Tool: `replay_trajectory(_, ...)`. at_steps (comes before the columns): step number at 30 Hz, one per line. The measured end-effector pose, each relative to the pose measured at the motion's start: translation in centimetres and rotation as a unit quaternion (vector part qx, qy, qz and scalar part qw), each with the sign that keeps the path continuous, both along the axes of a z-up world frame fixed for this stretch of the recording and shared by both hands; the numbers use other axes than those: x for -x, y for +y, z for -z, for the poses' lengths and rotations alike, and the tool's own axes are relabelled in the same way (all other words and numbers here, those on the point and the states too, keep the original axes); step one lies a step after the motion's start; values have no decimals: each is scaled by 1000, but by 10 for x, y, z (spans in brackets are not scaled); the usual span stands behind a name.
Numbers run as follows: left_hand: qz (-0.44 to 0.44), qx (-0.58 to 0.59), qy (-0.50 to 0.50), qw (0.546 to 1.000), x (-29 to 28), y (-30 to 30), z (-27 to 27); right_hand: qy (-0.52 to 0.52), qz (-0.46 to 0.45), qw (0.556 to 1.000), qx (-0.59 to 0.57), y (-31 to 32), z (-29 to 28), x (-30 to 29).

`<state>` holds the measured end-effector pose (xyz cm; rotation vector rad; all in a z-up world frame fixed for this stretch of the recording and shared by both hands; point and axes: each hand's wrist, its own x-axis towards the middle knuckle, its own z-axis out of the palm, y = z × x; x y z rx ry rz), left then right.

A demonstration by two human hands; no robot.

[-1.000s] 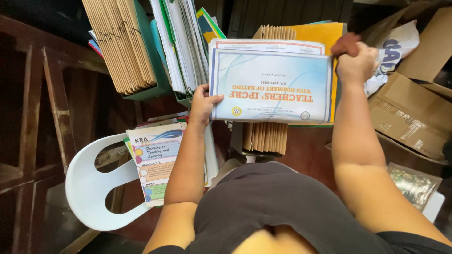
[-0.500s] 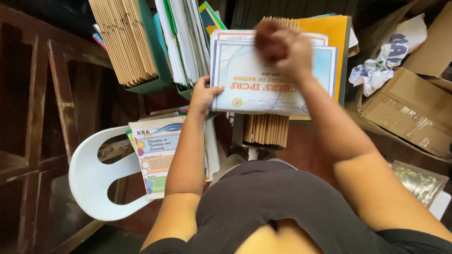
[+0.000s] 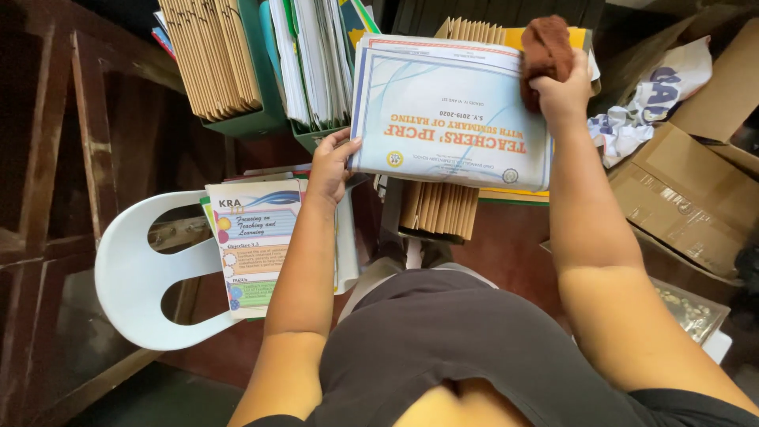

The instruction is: The recorder is wiping dust off various folders, envelopes, and documents using a cloth.

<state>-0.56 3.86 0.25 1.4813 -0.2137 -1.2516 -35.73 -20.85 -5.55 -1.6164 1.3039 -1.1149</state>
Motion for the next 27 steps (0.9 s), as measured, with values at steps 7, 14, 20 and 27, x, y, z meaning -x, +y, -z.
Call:
replay_trajectory(7, 25, -30, -6, 999, 9, 6, 5, 256, 149, 917, 267, 75, -100, -81)
replay_trajectory(14, -79, -10, -29, 996, 15, 0, 48, 36, -166, 952, 253, 136, -92, -143)
replay_trajectory(20, -77, 17, -150, 986, 12, 5, 58, 295, -307, 881, 204, 115, -67, -184)
replay_trajectory(27, -43, 0, -97, 994, 17, 3, 16, 340, 25, 934, 105, 32, -45, -116)
